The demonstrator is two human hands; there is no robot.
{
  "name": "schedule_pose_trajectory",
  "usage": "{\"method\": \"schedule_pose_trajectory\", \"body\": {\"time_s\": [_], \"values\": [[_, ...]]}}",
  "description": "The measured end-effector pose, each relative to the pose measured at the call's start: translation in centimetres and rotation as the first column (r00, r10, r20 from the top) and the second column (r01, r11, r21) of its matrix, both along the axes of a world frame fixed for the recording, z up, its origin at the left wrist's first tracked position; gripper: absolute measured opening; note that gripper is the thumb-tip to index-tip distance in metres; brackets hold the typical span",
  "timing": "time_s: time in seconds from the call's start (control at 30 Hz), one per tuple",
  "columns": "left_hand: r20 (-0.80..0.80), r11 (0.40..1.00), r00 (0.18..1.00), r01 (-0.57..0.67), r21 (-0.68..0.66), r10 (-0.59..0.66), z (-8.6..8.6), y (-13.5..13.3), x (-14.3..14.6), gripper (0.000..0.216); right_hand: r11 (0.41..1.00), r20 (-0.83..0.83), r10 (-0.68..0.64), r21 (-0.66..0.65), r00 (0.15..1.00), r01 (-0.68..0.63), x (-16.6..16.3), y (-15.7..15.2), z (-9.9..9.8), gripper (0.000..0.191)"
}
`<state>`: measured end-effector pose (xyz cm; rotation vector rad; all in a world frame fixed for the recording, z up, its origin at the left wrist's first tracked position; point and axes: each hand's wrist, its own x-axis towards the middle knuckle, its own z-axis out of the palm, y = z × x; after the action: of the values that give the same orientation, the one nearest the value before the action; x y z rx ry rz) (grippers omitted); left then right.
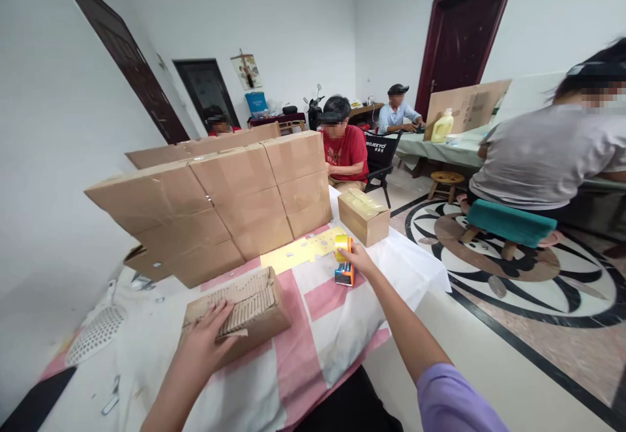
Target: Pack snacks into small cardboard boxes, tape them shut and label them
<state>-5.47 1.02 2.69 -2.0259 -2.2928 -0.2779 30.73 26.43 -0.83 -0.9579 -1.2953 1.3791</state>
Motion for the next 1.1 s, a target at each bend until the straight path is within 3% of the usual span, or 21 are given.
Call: {"method": "schedule_pose_trajectory", "body": {"time_s": [0.1,0.23,0.3,0.4,0.5,0.63,0.77,0.87,0.9,0.97,1.1], "values": [[0.011,0.996,1.000,-0.021,0.091,0.020,1.4,-0.1,2.1,0.052,1.000,-0.075,-0.022,0.012,0.997,0.023,-1.7,-2.0,0.0,0.052],[0.097,0.933,0.959,0.233,0.274,-0.268,3.0,-0.7,5.5,0.063,0.999,-0.146,0.053,0.014,0.988,-0.052,-4.4,-8.1,0.7,0.049],[0.266,0.911,0.880,0.334,0.241,-0.393,3.6,-0.6,7.7,0.086,0.991,-0.163,0.137,0.012,0.977,-0.136,-5.3,-12.5,1.2,0.045],[0.519,0.903,0.746,0.404,0.145,-0.418,4.2,-0.2,11.1,0.119,0.973,-0.225,0.215,-0.034,0.950,-0.228,-5.5,-18.6,1.4,0.048],[0.615,0.873,0.662,0.478,0.095,-0.430,4.3,-0.2,13.2,0.123,0.971,-0.285,0.205,-0.061,0.936,-0.231,-4.7,-21.9,1.2,0.058],[0.618,0.829,0.609,0.544,0.130,-0.497,4.1,-0.6,13.6,0.121,0.961,-0.204,0.272,0.012,0.941,-0.275,-3.9,-22.6,1.5,0.062],[0.602,0.750,0.534,0.638,0.174,-0.594,4.7,0.4,12.6,0.125,0.916,-0.171,0.395,0.142,0.903,-0.374,-4.5,-23.0,2.7,0.052],[0.610,0.688,0.454,0.693,0.217,-0.650,5.6,1.2,12.4,0.127,0.936,-0.134,0.335,0.156,0.933,-0.314,-4.7,-23.2,3.6,0.048],[0.625,0.695,0.444,0.681,0.231,-0.642,5.6,1.2,12.7,0.130,0.957,-0.120,0.277,0.127,0.953,-0.263,-4.6,-23.0,3.9,0.049],[0.666,0.766,0.462,0.584,0.268,-0.585,4.7,0.6,14.0,0.134,0.988,-0.096,0.152,0.052,0.984,-0.147,-4.0,-21.9,4.4,0.052],[0.751,0.906,0.507,0.238,0.350,-0.423,0.0,-1.8,17.7,0.121,0.997,-0.124,-0.051,0.058,0.991,0.058,-2.3,-18.9,4.9,0.052]]}}
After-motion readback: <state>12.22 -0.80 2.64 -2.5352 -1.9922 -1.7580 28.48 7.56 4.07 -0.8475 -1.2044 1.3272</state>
